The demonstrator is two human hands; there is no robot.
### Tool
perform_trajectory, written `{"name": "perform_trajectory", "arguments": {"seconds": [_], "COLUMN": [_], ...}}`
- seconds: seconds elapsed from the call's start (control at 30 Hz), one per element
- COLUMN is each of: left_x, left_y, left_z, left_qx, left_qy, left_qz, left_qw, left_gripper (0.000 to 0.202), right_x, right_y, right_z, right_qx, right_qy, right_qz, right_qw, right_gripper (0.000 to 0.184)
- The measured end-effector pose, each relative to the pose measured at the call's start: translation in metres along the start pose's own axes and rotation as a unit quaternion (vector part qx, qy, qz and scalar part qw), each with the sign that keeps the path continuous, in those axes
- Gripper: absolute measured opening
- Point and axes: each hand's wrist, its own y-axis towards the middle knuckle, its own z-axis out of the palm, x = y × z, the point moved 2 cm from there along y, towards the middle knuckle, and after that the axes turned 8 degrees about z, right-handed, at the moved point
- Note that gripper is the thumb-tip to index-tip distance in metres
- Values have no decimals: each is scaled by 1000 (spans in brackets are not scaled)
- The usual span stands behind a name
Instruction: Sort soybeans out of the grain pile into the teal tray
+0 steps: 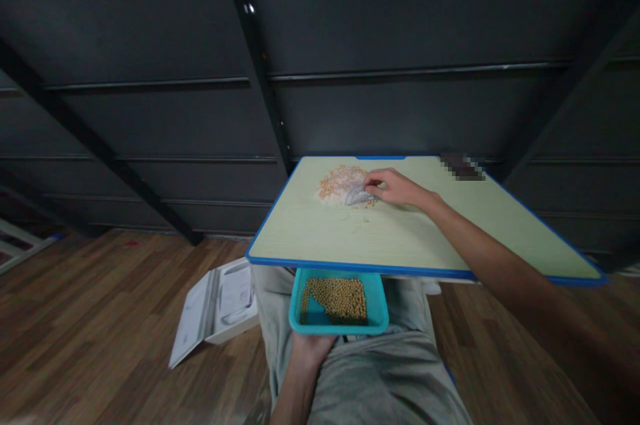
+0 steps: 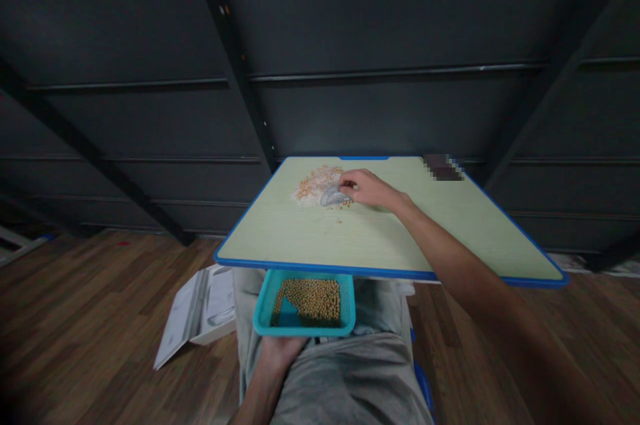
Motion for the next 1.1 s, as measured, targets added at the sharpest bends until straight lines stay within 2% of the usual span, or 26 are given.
{"name": "perform_trajectory", "arguments": {"seconds": [0.13,0.3,0.47,0.7,0.93,1.1], "left_x": [-1,-1,0,-2,-3,-2], "left_y": [-1,-2,0,-6,-7,-6], "left_z": [2,1,0,10,11,10], "left_qx": [-1,-27,-20,-54,-46,-29], "left_qy": [-4,5,-24,-26,-14,-10], "left_qz": [7,4,6,-7,-14,-10], "left_qw": [1000,1000,999,998,999,999], "left_gripper": [28,29,27,33,34,28], "right_x": [1,2,3,8,6,4], "right_y": [-1,-1,0,-2,-2,-1], "right_z": [-1,-2,-2,-4,-3,-1], "right_qx": [2,6,-9,15,14,19], "right_qy": [1,-6,-9,-8,24,30], "right_qz": [-9,-29,-40,-48,-39,-36], "right_qw": [1000,1000,999,999,999,999], "right_gripper": [14,12,13,15,13,13]}}
